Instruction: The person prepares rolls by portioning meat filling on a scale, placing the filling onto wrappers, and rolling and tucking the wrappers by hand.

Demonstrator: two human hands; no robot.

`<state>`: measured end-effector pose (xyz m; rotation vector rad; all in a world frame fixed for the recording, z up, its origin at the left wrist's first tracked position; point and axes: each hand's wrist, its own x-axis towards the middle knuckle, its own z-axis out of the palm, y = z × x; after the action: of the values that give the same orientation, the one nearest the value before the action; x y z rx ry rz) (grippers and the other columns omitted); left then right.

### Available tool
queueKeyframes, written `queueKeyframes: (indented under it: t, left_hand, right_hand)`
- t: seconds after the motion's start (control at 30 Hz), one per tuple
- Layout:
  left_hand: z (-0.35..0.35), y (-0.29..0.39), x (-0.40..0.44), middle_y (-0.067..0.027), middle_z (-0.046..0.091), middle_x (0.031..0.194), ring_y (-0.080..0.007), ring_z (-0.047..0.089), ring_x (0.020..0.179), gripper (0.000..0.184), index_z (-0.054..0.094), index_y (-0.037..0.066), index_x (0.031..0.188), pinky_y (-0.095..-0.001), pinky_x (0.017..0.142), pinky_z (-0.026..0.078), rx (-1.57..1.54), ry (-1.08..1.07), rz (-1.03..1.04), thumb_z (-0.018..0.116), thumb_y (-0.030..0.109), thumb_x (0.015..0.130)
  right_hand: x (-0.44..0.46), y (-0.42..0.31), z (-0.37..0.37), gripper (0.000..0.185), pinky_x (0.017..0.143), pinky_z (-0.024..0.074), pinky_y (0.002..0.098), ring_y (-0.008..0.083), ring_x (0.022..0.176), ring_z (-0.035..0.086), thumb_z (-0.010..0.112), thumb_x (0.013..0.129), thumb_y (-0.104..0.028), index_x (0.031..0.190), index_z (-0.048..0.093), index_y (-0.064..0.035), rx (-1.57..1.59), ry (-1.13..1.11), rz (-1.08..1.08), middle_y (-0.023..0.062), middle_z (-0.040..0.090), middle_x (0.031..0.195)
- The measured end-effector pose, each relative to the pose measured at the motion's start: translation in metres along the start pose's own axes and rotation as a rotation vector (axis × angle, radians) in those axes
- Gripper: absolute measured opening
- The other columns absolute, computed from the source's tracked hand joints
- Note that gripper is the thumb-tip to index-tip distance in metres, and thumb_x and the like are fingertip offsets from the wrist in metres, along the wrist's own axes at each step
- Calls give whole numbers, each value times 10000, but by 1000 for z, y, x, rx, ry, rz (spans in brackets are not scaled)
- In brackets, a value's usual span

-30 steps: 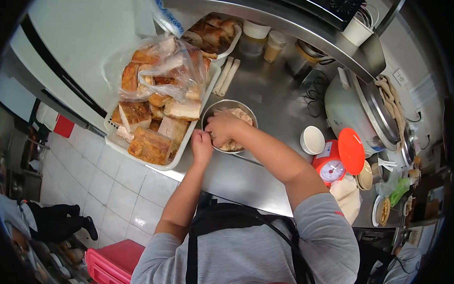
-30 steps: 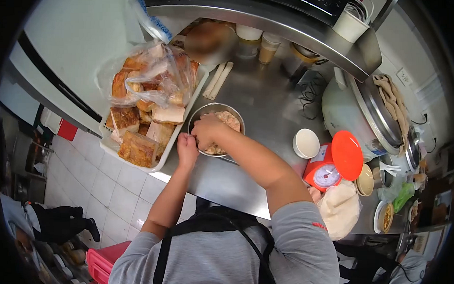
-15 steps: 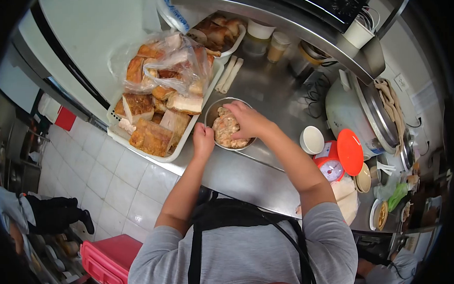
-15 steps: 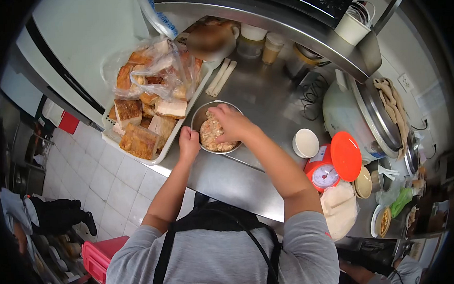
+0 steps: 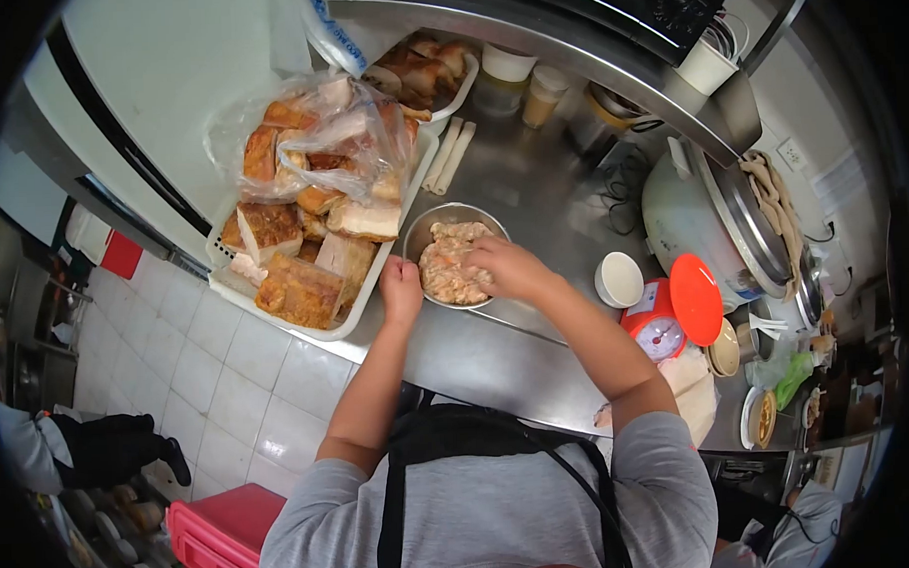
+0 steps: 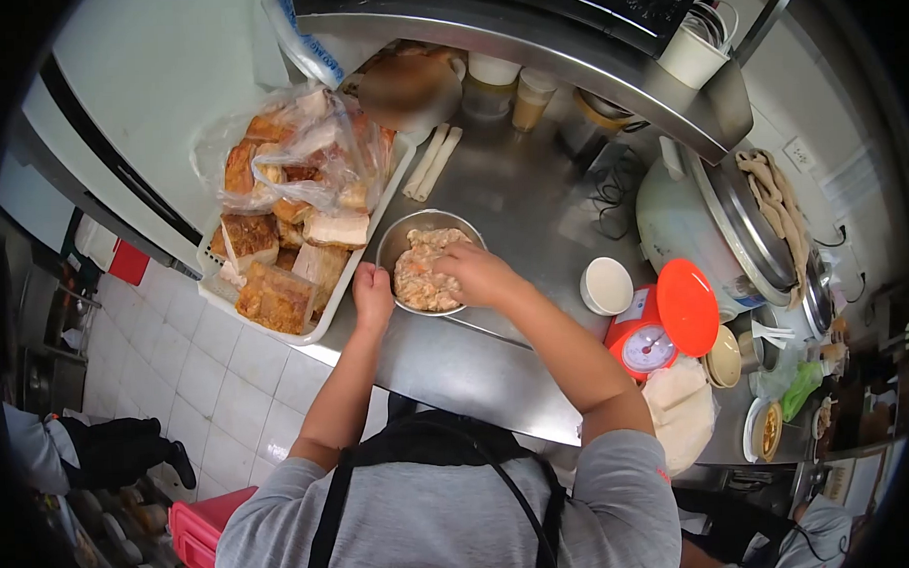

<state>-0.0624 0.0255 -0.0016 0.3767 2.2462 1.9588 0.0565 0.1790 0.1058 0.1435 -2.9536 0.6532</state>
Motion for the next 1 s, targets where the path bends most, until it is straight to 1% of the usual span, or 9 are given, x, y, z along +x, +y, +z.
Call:
queueKeyframes:
  t: [0.1, 0.2, 0.33, 0.47, 0.63, 0.7, 0.8, 0.93, 1.0]
  left_hand:
    - [1, -4, 2, -155, 476, 627, -259, 485, 625, 159, 437, -12, 689, -379, 608, 406, -55, -22, -58, 480, 106, 786]
    - [-1, -4, 0, -102, 451, 586, -193, 456, 519, 156, 424, 12, 693, -343, 492, 394, -130, -31, -84, 473, 107, 807]
    - [-4, 16, -10, -27, 438, 574, -109, 414, 417, 131, 429, 53, 749, -260, 354, 339, -306, -67, -128, 459, 134, 847]
    - [-4, 9, -6, -21, 461, 637, -100, 415, 432, 118, 468, 59, 835, -232, 357, 362, -203, -52, -79, 482, 172, 866]
    - [-7, 1, -2, -30, 481, 652, -88, 422, 423, 173, 470, 49, 868, -218, 352, 348, -277, -96, -123, 493, 220, 889]
    - [-7, 4, -4, -22, 478, 649, -82, 413, 419, 175, 464, 58, 850, -211, 350, 337, -295, -96, -114, 494, 225, 892]
    - [-7, 6, -4, -11, 468, 651, -77, 402, 425, 183, 463, 63, 845, -207, 360, 347, -260, -91, -113, 494, 236, 895]
    - [-6, 6, -5, -16, 473, 673, -82, 416, 451, 205, 467, 57, 858, -215, 379, 369, -244, -60, -125, 502, 256, 888]
    - [-7, 5, -4, -20, 474, 658, -83, 418, 447, 205, 463, 56, 858, -213, 381, 363, -237, -65, -132, 499, 256, 890]
  right_hand:
    - [-11, 10, 9, 256, 777, 470, 324, 229, 901, 573, 650, 691, -73, 930, 560, -86, 299, 314, 202, 101, 581, 941]
    - [-12, 20, 9, 257, 707, 488, 288, 194, 862, 590, 644, 731, -82, 963, 535, -68, 1053, 384, 488, 103, 589, 953]
    - [-27, 11, -24, 237, 678, 520, 328, 219, 873, 598, 520, 819, -50, 1050, 478, -79, 1709, 580, 422, 117, 570, 1014]
    - [-78, 25, -65, 204, 671, 521, 364, 242, 878, 595, 500, 857, -154, 1052, 478, -98, 1866, 674, 231, 123, 565, 1034]
    - [-190, 20, -141, 278, 708, 495, 381, 225, 917, 579, 521, 804, -178, 1066, 488, -90, 1353, 935, 536, 106, 564, 1035]
    - [-232, 18, -161, 335, 715, 487, 356, 216, 925, 576, 533, 764, -164, 1084, 488, -73, 1114, 903, 703, 106, 571, 1019]
    - [-270, 42, -171, 397, 719, 478, 314, 215, 915, 581, 557, 702, -126, 1085, 497, -42, 500, 605, 1117, 103, 585, 982]
    - [-292, 66, -153, 399, 758, 483, 388, 332, 907, 593, 591, 702, -116, 1075, 509, 2, -180, 483, 1090, 211, 593, 966]
    - [-292, 65, -147, 404, 783, 472, 412, 367, 937, 570, 596, 728, -164, 1086, 506, -1, -241, 462, 1127, 237, 569, 1001]
